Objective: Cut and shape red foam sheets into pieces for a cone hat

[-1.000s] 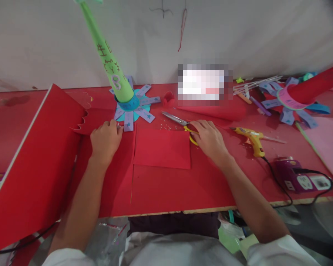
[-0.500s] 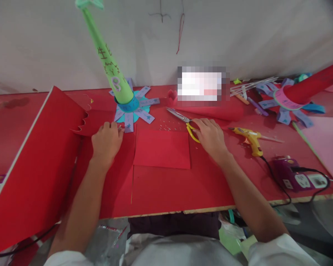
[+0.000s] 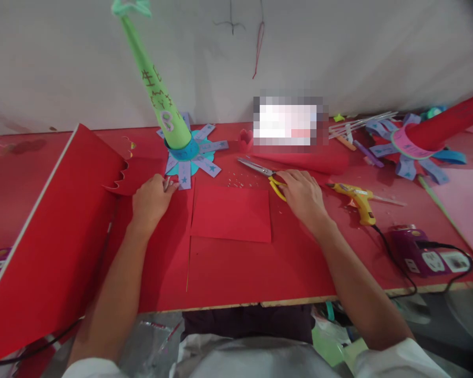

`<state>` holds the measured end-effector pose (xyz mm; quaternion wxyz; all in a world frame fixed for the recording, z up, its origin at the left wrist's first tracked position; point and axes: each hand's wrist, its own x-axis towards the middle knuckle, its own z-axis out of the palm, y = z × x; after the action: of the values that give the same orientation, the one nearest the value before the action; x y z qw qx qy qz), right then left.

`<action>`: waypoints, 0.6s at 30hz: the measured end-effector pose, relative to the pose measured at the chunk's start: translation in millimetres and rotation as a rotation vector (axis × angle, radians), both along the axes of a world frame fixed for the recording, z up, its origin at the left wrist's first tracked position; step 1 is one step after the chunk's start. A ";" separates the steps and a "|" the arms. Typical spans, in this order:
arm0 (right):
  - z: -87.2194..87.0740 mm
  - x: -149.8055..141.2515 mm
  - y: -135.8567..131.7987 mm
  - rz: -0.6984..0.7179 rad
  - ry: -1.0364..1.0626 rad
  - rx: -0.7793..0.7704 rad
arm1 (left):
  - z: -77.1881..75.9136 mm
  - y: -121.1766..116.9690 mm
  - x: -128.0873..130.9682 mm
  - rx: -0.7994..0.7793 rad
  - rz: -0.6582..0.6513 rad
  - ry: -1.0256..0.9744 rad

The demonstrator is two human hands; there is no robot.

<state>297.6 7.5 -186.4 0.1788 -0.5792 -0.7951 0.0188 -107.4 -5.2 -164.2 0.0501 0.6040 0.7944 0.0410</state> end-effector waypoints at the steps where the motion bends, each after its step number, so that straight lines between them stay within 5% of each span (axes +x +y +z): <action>1: 0.7 -0.6 -0.3 0.005 0.009 0.009 | 0.6 0.1 0.4 0.019 0.002 0.004; 8: 9.6 -22.3 -16.5 0.121 0.180 0.185 | 21.8 -10.1 18.9 0.248 -0.042 -0.071; 14: 1.2 -58.6 -49.4 0.615 0.224 0.191 | 8.0 -25.0 64.5 0.201 -0.197 -0.990; 18: -2.3 -74.2 -66.7 0.882 0.108 0.175 | -5.3 -35.5 97.3 0.126 -0.328 -1.302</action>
<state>223.4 -59.2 -188.7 0.2431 -0.1660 -0.9540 0.0562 -10.1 -40.6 -169.5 0.4888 0.5706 0.4963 0.4350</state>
